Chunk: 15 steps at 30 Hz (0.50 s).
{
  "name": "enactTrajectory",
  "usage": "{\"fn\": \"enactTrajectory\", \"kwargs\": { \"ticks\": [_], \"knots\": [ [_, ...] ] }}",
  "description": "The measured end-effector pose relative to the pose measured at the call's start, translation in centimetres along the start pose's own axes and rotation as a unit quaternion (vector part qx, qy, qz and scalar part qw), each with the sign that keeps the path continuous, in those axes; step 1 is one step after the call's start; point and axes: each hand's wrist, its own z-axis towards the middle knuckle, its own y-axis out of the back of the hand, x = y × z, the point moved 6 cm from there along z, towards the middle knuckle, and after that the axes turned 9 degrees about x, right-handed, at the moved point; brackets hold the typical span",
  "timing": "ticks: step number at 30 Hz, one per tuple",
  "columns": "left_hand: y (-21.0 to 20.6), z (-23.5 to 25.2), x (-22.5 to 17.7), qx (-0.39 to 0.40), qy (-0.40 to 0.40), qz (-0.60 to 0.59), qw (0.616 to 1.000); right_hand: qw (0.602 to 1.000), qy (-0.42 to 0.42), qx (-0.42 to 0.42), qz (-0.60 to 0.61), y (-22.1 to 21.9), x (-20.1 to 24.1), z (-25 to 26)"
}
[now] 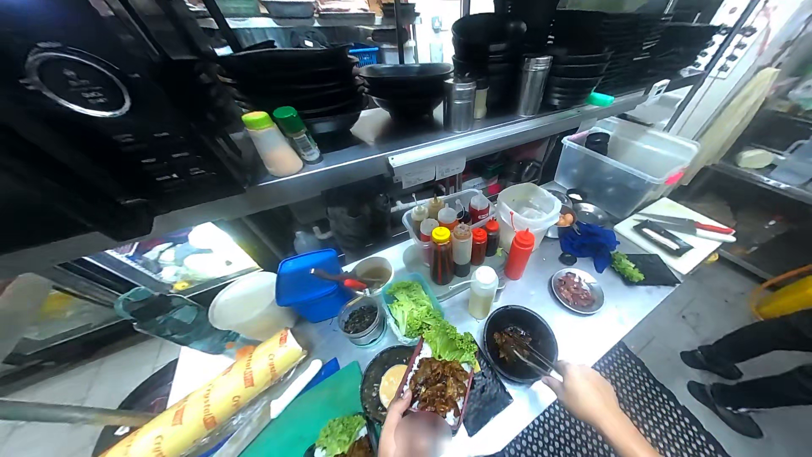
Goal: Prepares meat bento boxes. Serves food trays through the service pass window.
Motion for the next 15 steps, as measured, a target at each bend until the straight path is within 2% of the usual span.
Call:
{"fn": "enactTrajectory", "kwargs": {
  "ticks": [3,9,15],
  "knots": [
    [-0.2,0.0,0.2,-0.003,0.003,0.002,1.0,1.0,0.004,0.015,-0.01,-1.5,0.9,1.4],
    [-0.4,0.0,0.4,0.017,0.013,-0.011,1.0,0.999,0.005,-0.041,0.028,-0.1,1.2,1.3],
    [-0.2,0.4,0.9,0.016,0.019,0.0,1.0,1.0,-0.004,-0.017,0.002,-1.2,2.4,3.1]
  ]
}}
